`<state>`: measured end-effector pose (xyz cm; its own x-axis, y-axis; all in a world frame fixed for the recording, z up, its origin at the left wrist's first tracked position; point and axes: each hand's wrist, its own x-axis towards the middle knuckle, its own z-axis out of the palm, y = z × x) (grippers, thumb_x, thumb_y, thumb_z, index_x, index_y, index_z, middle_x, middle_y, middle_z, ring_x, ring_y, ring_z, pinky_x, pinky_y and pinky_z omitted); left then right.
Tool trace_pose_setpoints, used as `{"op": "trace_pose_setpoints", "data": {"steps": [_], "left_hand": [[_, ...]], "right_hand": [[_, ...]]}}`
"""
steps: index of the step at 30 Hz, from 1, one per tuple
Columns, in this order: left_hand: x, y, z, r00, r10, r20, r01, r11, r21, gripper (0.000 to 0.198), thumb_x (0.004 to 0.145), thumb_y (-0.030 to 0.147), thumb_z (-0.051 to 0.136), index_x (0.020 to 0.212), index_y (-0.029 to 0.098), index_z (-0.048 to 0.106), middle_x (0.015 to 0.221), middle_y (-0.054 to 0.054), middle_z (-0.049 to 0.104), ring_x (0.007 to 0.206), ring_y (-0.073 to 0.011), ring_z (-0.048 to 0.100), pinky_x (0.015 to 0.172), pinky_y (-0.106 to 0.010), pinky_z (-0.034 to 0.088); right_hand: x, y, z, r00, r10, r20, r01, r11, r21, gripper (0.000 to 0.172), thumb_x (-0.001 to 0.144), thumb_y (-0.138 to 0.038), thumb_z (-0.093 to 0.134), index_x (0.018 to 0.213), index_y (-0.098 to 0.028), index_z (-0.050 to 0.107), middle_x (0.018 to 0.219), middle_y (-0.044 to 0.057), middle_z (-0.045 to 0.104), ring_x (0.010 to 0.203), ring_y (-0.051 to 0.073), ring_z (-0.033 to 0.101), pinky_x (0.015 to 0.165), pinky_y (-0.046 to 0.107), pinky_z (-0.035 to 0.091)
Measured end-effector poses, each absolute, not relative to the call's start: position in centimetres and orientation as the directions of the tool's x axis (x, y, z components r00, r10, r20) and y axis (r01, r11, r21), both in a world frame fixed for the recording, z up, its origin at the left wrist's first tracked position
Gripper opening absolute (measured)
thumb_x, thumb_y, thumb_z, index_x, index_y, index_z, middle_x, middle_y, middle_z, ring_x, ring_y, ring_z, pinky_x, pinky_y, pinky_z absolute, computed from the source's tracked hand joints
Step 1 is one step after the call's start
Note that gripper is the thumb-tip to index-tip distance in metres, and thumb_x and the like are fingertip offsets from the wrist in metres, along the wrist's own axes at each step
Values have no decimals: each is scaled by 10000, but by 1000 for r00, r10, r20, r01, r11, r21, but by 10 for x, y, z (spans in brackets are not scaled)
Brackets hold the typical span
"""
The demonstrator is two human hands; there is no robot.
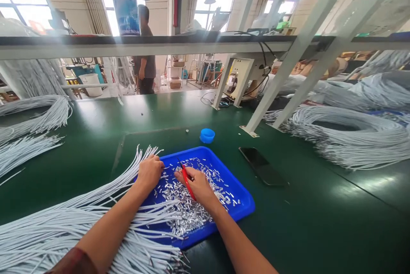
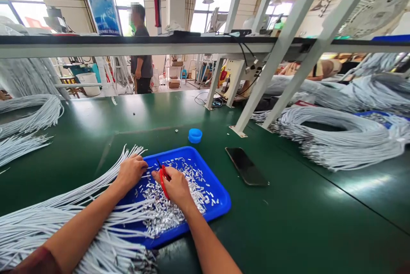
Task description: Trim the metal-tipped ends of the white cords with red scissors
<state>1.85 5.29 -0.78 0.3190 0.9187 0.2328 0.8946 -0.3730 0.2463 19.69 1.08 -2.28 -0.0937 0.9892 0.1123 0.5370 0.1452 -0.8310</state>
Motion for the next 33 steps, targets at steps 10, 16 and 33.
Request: {"op": "trace_pose_setpoints", "data": {"steps": [10, 16, 33], "left_hand": [[-7, 44, -3, 369, 918, 144, 483, -321, 814, 261, 807, 351, 524, 896, 160, 676, 834, -50, 683, 718, -160, 608, 660, -246, 467], [-8, 49, -11, 498, 852, 159, 690, -501, 522, 262, 732, 231, 614, 981, 218, 695, 897, -64, 691, 818, -211, 603, 765, -305, 433], [-5, 45, -9, 231, 973, -21, 124, -8, 992, 280, 580, 329, 760, 762, 123, 701, 592, -4, 624, 557, -110, 538, 538, -220, 426]], "right_hand": [[193, 8, -23, -168, 985, 24, 646, 129, -752, 348, 754, -458, 527, 561, -168, 521, 556, -28, 464, 557, 113, 420, 499, 213, 255], [194, 8, -29, -159, 987, 19, 577, 108, -810, 338, 767, -449, 515, 592, -162, 545, 569, -27, 460, 574, 114, 423, 514, 209, 277], [186, 5, -26, -200, 980, 0, 632, 129, -765, 407, 729, -485, 529, 473, -172, 479, 482, -44, 339, 488, 91, 317, 432, 201, 199]]}}
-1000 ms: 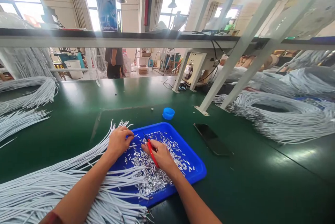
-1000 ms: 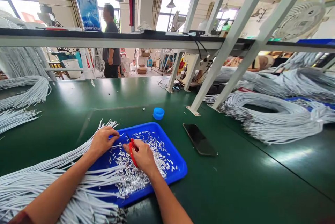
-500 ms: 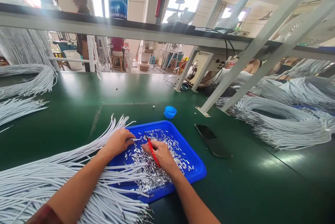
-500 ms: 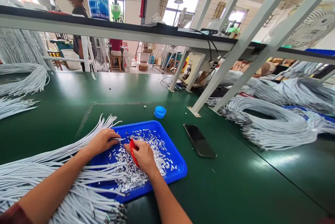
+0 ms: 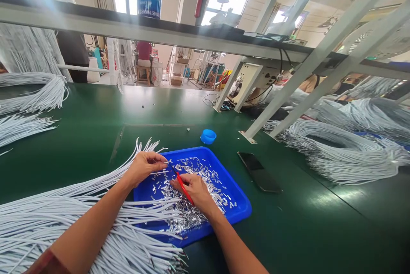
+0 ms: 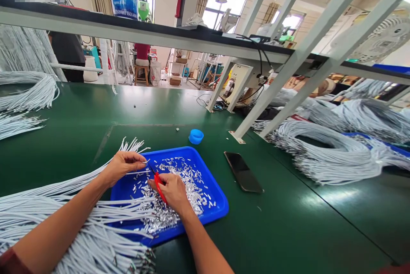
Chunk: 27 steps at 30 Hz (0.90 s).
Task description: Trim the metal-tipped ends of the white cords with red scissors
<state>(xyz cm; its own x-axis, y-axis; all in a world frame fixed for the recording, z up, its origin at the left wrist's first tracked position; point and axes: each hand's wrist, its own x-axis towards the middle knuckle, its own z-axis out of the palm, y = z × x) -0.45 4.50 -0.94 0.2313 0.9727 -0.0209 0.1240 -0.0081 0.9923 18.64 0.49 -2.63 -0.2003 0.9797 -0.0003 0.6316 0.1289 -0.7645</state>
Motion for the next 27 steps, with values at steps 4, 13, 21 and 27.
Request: {"op": "trace_pose_setpoints", "data": {"steps": [4, 13, 21, 27], "left_hand": [[-1, 42, -8, 180, 981, 77, 234, -119, 965, 214, 594, 310, 745, 712, 136, 704, 610, -2, 622, 550, -107, 515, 524, -220, 401], [4, 36, -2, 153, 983, 98, 273, -137, 952, 192, 669, 327, 670, 725, 145, 694, 601, 4, 616, 529, -108, 502, 516, -226, 374], [-5, 44, -6, 185, 966, -180, -133, 207, 969, 322, 604, 407, 734, 713, 113, 660, 568, 9, 591, 457, -63, 470, 469, -191, 317], [-6, 43, -3, 202, 973, -114, -88, 134, 987, 295, 602, 390, 737, 687, 116, 666, 533, 18, 560, 486, -75, 463, 480, -196, 325]], "right_hand": [[185, 6, -29, -220, 976, 4, 622, 143, -770, 417, 725, -484, 521, 460, -172, 448, 483, -43, 314, 489, 90, 315, 431, 201, 191], [180, 10, -26, -196, 980, -22, 607, 103, -788, 456, 718, -518, 516, 442, -174, 400, 475, -44, 286, 484, 90, 285, 445, 221, 164], [172, 24, -11, -177, 983, 54, 676, 161, -719, 321, 681, -488, 601, 587, -181, 596, 559, -20, 499, 553, 120, 428, 496, 220, 253], [162, 36, -6, -118, 993, -15, 98, -3, -995, 353, 701, -503, 579, 693, -151, 598, 577, -10, 511, 513, 106, 417, 479, 223, 308]]}}
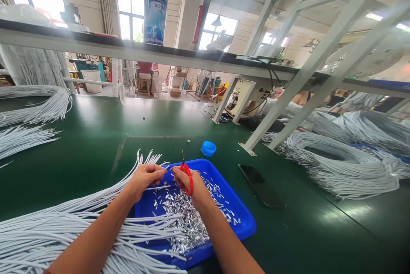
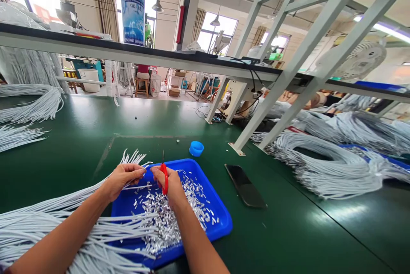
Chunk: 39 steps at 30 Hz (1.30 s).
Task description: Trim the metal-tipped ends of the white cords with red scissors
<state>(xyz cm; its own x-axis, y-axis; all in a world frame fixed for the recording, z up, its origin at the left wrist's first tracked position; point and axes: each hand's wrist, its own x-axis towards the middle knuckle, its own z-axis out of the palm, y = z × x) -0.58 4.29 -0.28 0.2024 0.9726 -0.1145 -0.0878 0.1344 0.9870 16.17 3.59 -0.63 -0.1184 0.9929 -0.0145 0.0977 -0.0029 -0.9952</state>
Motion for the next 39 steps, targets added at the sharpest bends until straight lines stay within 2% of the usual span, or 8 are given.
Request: {"op": "trace_pose_setpoints", "data": {"steps": [3, 9, 16, 20, 23, 26, 31, 39], "left_hand": [[-5, 42, -4, 227, 970, -89, -30, 99, 995, 288, 615, 397, 714, 655, 119, 649, 512, 27, 537, 476, -74, 444, 477, -195, 328], [-2, 41, -6, 67, 993, -99, 257, 78, 963, 181, 611, 295, 663, 542, 133, 617, 439, 44, 493, 429, -80, 414, 428, -193, 316], [2, 35, 7, 216, 944, 248, 254, -299, 920, 182, 669, 309, 659, 618, 134, 669, 586, 11, 524, 554, -99, 463, 519, -210, 359], [-2, 38, 4, 196, 965, 177, 214, -218, 952, 181, 598, 306, 736, 605, 141, 661, 605, 15, 547, 549, -97, 476, 524, -213, 371], [-13, 42, 9, 406, 913, 40, 269, -161, 950, 197, 594, 330, 741, 681, 157, 704, 710, -19, 647, 648, -137, 565, 604, -227, 425], [-22, 45, 16, 471, 882, -2, 507, -269, 819, 261, 741, 399, 597, 749, 175, 730, 758, -31, 690, 712, -170, 608, 640, -236, 440], [-13, 46, 7, 206, 967, 151, 910, -246, 334, 238, 801, 299, 508, 878, 230, 722, 891, -48, 716, 820, -213, 633, 717, -268, 428], [0, 48, -2, 121, 991, 52, 960, -130, 247, 258, 722, 336, 591, 947, 275, 701, 814, -21, 732, 796, -228, 648, 636, -264, 431]], "right_hand": [[148, 38, -8, -138, 989, -51, -54, -59, -997, 324, 686, -469, 585, 682, -146, 568, 554, -14, 482, 489, 100, 395, 466, 227, 308], [143, 30, -14, 16, 951, 309, 175, 301, -937, 217, 676, -349, 596, 573, -187, 495, 651, 27, 503, 715, 168, 446, 637, 269, 372], [136, 27, -14, 5, 992, 125, -111, 125, -986, 348, 733, -485, 476, 547, -213, 360, 488, -42, 331, 476, 117, 394, 444, 242, 339], [152, 33, 0, 280, 928, 246, -49, 270, -962, 279, 696, -433, 589, 620, -192, 473, 568, -29, 445, 541, 108, 410, 539, 247, 366], [172, 39, 10, 412, 899, 147, -256, 269, -929, 312, 706, -450, 575, 581, -192, 452, 508, -53, 399, 476, 88, 374, 490, 233, 332], [181, 38, 4, 213, 976, 52, -264, 109, -958, 361, 700, -475, 604, 539, -172, 490, 461, -52, 404, 431, 78, 353, 450, 228, 287], [176, 30, -15, 77, 995, 60, -216, 75, -973, 283, 642, -407, 689, 621, -147, 578, 494, -50, 455, 461, 78, 376, 467, 224, 281], [184, 30, -13, 83, 996, 29, -265, 50, -963, 254, 647, -381, 668, 670, -135, 606, 544, -29, 501, 486, 83, 410, 487, 227, 307]]}}
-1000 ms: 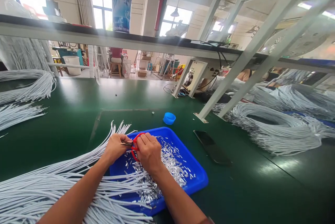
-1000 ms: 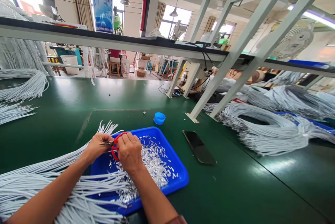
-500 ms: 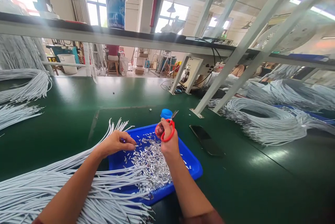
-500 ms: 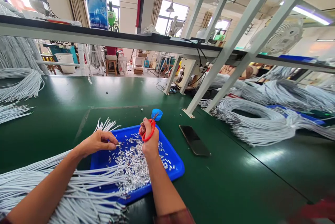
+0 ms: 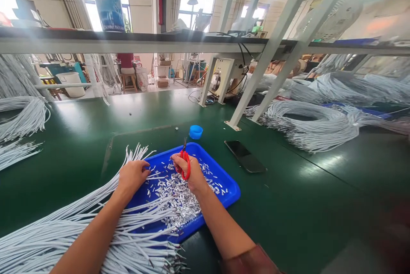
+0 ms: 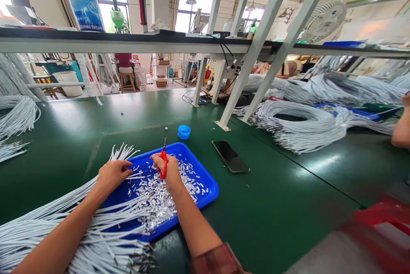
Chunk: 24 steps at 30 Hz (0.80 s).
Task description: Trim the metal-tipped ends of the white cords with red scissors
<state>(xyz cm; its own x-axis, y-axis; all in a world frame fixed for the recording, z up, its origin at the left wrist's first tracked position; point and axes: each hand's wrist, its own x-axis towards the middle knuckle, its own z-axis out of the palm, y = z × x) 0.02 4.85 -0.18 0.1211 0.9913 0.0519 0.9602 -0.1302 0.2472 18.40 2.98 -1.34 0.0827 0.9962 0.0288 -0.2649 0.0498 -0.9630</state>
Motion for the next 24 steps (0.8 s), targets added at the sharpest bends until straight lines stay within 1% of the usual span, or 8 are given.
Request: {"op": "trace_pose_setpoints", "data": {"steps": [3, 9, 14, 15, 17, 20, 22, 24], "left_hand": [[-3, 48, 2, 107, 994, 29, 961, -111, 254, 261, 736, 376, 563, 939, 290, 703, 830, 5, 731, 799, -195, 649, 624, -237, 430], [2, 47, 4, 123, 992, -7, 976, -119, 180, 313, 715, 447, 573, 959, 299, 702, 901, -29, 730, 863, -267, 640, 667, -304, 443], [3, 47, 4, 112, 993, -25, 971, -104, 216, 272, 737, 392, 559, 941, 296, 711, 897, -31, 732, 855, -268, 640, 654, -308, 439], [1, 47, 5, 115, 993, -15, 956, -107, 272, 262, 744, 380, 551, 925, 288, 716, 888, -28, 732, 847, -255, 640, 663, -302, 441], [-4, 47, 7, 119, 993, -10, 851, -97, 516, 259, 737, 387, 563, 888, 249, 722, 852, -29, 730, 813, -225, 642, 678, -283, 451], [-12, 42, 12, 118, 988, -102, 443, 39, 896, 334, 650, 427, 666, 871, 180, 705, 740, -25, 705, 690, -175, 632, 638, -251, 472], [-14, 37, 15, 126, 978, -169, 230, 137, 964, 381, 588, 416, 732, 864, 156, 693, 663, -8, 669, 580, -126, 583, 563, -221, 457], [-13, 32, 16, 149, 972, -184, 141, 163, 977, 369, 556, 374, 772, 827, 138, 688, 605, 10, 627, 506, -83, 514, 497, -189, 413]], "right_hand": [[182, 29, -13, 62, 998, 23, -269, 39, -962, 248, 643, -375, 673, 656, -138, 605, 529, -31, 504, 478, 80, 409, 491, 227, 312], [182, 29, -16, 42, 999, 9, -277, 20, -961, 252, 638, -382, 672, 668, -138, 615, 542, -28, 519, 473, 76, 413, 481, 220, 309], [181, 29, -15, 37, 999, 7, -257, 16, -966, 298, 644, -423, 660, 681, -129, 624, 543, -20, 520, 475, 80, 409, 480, 222, 306], [181, 29, -15, 37, 999, 9, -255, 18, -967, 311, 654, -439, 651, 684, -130, 627, 549, -19, 519, 478, 80, 406, 483, 221, 305], [180, 29, -13, 39, 998, 39, -220, 47, -974, 325, 682, -461, 628, 705, -137, 639, 583, -17, 527, 513, 85, 415, 505, 219, 312], [179, 26, -11, -5, 990, 142, -26, 142, -990, 306, 723, -455, 594, 757, -157, 656, 630, -21, 532, 590, 100, 441, 551, 211, 328], [178, 23, -11, -85, 982, 167, 173, 179, -968, 297, 739, -447, 571, 746, -163, 655, 611, -27, 521, 588, 105, 441, 541, 209, 318], [175, 21, -11, -147, 980, 135, 363, 180, -914, 284, 738, -433, 564, 680, -165, 639, 575, -32, 503, 561, 103, 433, 516, 208, 289]]}}
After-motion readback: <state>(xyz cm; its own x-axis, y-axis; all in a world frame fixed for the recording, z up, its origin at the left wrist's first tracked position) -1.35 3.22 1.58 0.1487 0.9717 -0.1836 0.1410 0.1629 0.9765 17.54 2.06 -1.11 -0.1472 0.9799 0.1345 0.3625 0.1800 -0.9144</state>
